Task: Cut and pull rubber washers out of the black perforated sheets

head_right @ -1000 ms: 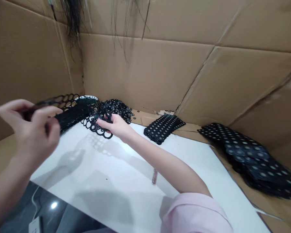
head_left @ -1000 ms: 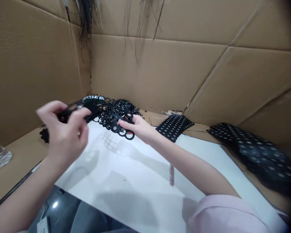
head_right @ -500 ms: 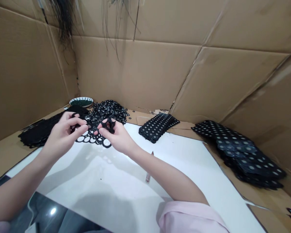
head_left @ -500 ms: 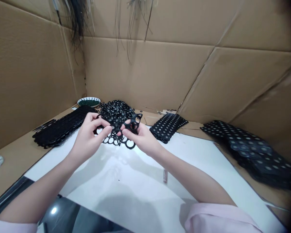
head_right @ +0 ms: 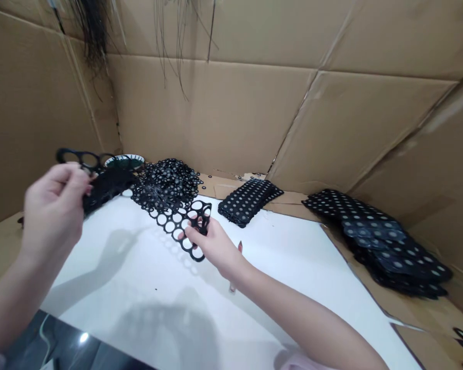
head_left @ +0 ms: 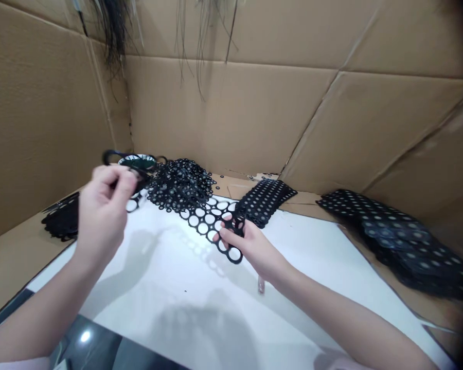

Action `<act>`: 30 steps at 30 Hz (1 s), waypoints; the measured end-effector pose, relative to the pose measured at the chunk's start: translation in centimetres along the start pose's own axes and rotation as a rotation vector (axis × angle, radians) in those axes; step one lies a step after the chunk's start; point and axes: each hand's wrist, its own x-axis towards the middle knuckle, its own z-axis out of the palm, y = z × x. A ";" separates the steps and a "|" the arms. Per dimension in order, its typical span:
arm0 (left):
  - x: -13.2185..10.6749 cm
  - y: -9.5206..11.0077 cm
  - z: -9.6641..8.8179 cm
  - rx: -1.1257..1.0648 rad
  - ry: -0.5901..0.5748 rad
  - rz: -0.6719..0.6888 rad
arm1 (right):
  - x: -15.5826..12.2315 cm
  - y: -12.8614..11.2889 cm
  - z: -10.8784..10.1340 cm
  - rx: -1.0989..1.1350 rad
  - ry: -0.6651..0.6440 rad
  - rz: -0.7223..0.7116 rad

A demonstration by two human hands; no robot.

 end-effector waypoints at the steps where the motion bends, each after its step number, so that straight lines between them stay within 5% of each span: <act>1: -0.1 0.2 -0.1 0.108 -0.048 0.104 | 0.0 0.2 -0.2 -0.009 0.023 0.016; 6: -1.8 0.6 0.5 0.408 0.005 0.860 | 0.0 -0.4 -0.1 0.024 0.215 -0.079; 9: -2.2 0.5 1.0 0.377 -0.074 1.041 | -0.3 -1.0 0.3 0.009 0.179 -0.195; 13: -2.3 0.2 1.6 0.233 -0.154 1.071 | -1.0 -1.3 0.5 -0.116 0.062 -0.365; 22: -2.4 -1.4 1.9 0.154 -0.412 0.830 | -0.3 -2.0 0.4 -0.013 -0.118 -0.184; 30: -2.2 -0.6 2.7 0.343 -0.261 0.769 | 0.1 -1.7 0.1 0.129 -0.137 -0.044</act>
